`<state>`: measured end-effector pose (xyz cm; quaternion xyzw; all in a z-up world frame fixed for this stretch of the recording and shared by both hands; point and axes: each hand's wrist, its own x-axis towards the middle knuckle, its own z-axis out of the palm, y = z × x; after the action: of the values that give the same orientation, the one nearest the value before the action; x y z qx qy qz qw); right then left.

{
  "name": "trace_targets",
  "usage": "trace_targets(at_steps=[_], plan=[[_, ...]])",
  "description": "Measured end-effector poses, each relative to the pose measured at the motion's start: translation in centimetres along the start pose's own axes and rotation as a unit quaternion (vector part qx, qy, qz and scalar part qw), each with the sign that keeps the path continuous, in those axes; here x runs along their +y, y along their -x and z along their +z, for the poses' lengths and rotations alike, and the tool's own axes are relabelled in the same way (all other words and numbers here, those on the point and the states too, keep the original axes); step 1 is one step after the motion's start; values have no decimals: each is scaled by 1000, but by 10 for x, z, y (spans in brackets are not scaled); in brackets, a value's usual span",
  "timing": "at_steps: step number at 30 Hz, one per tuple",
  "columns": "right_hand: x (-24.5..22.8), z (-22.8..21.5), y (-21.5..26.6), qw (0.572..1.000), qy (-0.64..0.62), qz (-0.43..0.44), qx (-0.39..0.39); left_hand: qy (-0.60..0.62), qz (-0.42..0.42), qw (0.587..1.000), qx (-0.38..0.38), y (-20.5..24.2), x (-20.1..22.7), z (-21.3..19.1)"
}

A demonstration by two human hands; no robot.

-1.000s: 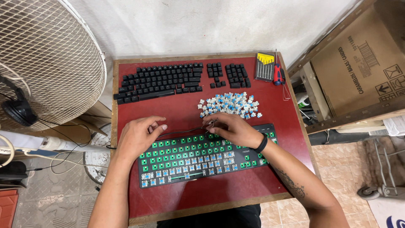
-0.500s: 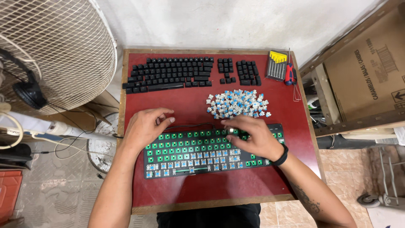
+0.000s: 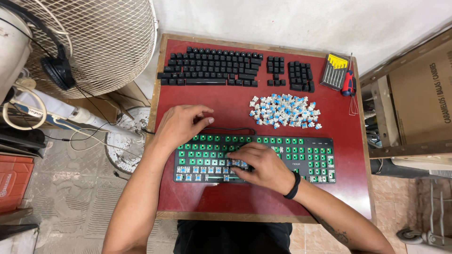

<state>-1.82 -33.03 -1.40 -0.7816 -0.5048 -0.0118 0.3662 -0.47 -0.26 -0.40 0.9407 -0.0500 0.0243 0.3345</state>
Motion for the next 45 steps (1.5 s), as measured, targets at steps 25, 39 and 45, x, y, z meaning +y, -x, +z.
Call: trace_targets(at_steps=[25,39,45], plan=[[1,12,11,995,-36,52,77,-4,2,1000,-8,2,1,-2],[79,-112,43,947,44,263,179,-13,-40,999,-32,-3,0,2],[116,-125,38,941,65,244,224,-1,-37,999,-24,0,2,0]])
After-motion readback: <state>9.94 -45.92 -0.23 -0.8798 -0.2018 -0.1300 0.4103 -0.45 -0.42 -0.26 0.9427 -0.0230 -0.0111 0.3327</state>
